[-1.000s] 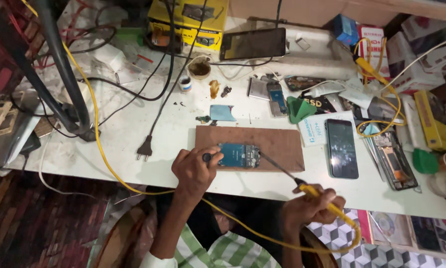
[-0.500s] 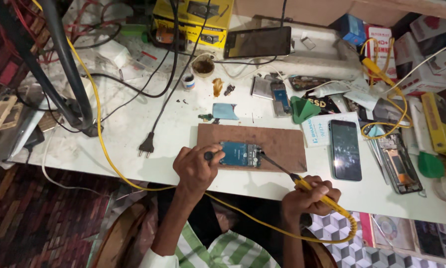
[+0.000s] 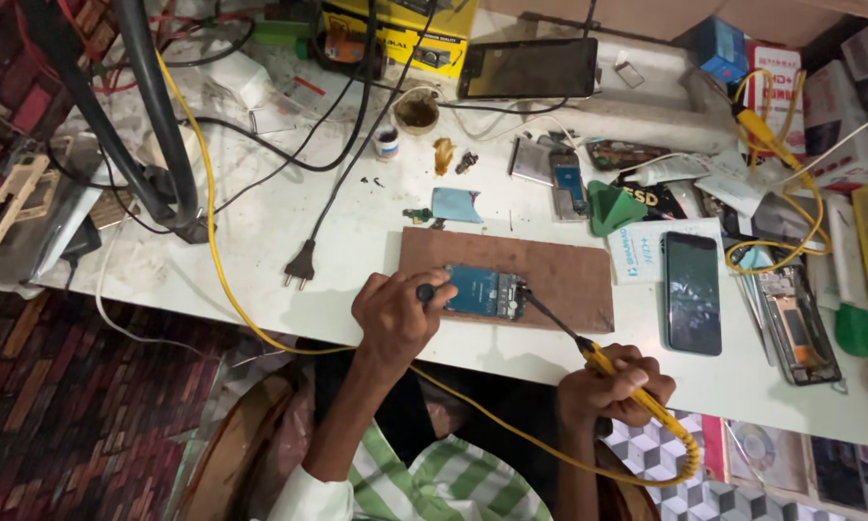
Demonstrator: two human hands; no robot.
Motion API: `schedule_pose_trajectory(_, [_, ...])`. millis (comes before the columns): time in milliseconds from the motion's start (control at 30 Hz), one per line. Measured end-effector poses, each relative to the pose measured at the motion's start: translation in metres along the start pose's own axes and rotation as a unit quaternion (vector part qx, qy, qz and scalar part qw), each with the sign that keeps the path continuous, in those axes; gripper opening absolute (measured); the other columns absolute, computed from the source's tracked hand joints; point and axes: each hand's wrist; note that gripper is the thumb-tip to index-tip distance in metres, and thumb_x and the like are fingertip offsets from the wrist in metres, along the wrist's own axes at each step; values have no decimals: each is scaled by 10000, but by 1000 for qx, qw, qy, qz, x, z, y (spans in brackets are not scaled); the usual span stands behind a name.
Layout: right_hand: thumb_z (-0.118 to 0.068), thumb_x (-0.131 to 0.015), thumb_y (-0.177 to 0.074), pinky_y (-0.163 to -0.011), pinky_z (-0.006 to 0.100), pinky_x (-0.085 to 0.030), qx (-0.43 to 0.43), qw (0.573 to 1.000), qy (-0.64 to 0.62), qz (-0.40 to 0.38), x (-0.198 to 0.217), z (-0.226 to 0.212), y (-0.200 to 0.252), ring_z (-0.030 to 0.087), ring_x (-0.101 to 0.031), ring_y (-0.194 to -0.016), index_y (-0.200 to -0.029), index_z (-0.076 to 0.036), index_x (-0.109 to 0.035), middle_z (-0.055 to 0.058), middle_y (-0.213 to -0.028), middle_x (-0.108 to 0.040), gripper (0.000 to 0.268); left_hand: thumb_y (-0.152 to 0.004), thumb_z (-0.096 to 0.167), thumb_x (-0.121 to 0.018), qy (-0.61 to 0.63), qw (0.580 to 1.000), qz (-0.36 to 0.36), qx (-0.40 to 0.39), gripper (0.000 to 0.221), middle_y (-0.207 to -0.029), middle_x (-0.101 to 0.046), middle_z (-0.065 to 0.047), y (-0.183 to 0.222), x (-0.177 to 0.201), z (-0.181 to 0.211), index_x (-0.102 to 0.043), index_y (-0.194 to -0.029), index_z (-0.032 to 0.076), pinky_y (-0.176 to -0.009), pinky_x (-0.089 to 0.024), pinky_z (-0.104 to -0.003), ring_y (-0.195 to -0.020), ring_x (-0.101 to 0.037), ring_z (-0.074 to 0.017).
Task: The person uses a soldering iron and a probe to work on a small blue circuit board placed on a wooden block. They repeatedly apply heat to various points on the board while holding it steady with the other hand. The workspace is cluttered with tools and electronic parts.
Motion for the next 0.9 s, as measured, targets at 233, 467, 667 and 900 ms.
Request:
schedule_pose_trajectory(233, [-370, -586, -1115, -618, 295, -472, 7, 999, 15, -39, -2, -19, 1, 187, -501, -641, -995, -81, -296, 69, -791, -420, 427, -916, 265, -842, -18, 1000, 12, -14, 318, -861, -764, 28, 3, -3, 2, -573, -934, 97, -588, -401, -283, -707, -694, -108])
schedule_pose_trajectory(467, [-238, -594, -1084, -486, 250, -368, -123, 984, -72, 103, 0, -23, -17, 140, -419, -520, -974, -87, -357, 55, -810, -452, 302, -947, 227, -826, -9, 1000, 1, -12, 311, -880, -765, 29, -1, 2, 0, -542, -960, 101, -605, -404, -291, -721, -698, -117])
schedule_pose_trajectory(667, [-196, -581, -1090, -527, 275, -370, -139, 977, -96, 127, 8, -13, -18, 165, -422, -571, -963, -72, -384, 62, -844, -474, 265, -941, 224, -836, -19, 1000, 4, -12, 318, -863, -764, 36, 0, -1, -1, -540, -933, 106, -577, -386, -288, -679, -677, -108])
schedule_pose_trajectory(900, [-202, -567, -1102, -486, 273, -323, -123, 983, -74, 114, 9, -11, -15, 149, -405, -531, -972, -80, -389, 53, -816, -441, 252, -943, 243, -824, -31, 999, -3, -14, 300, -852, -761, 29, -1, 1, -1, -560, -921, 102, -575, -384, -296, -672, -675, -120])
Point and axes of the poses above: each hand's wrist, its own y-axis away from the middle knuckle, its own x-axis out of the back of the hand, z = x × y
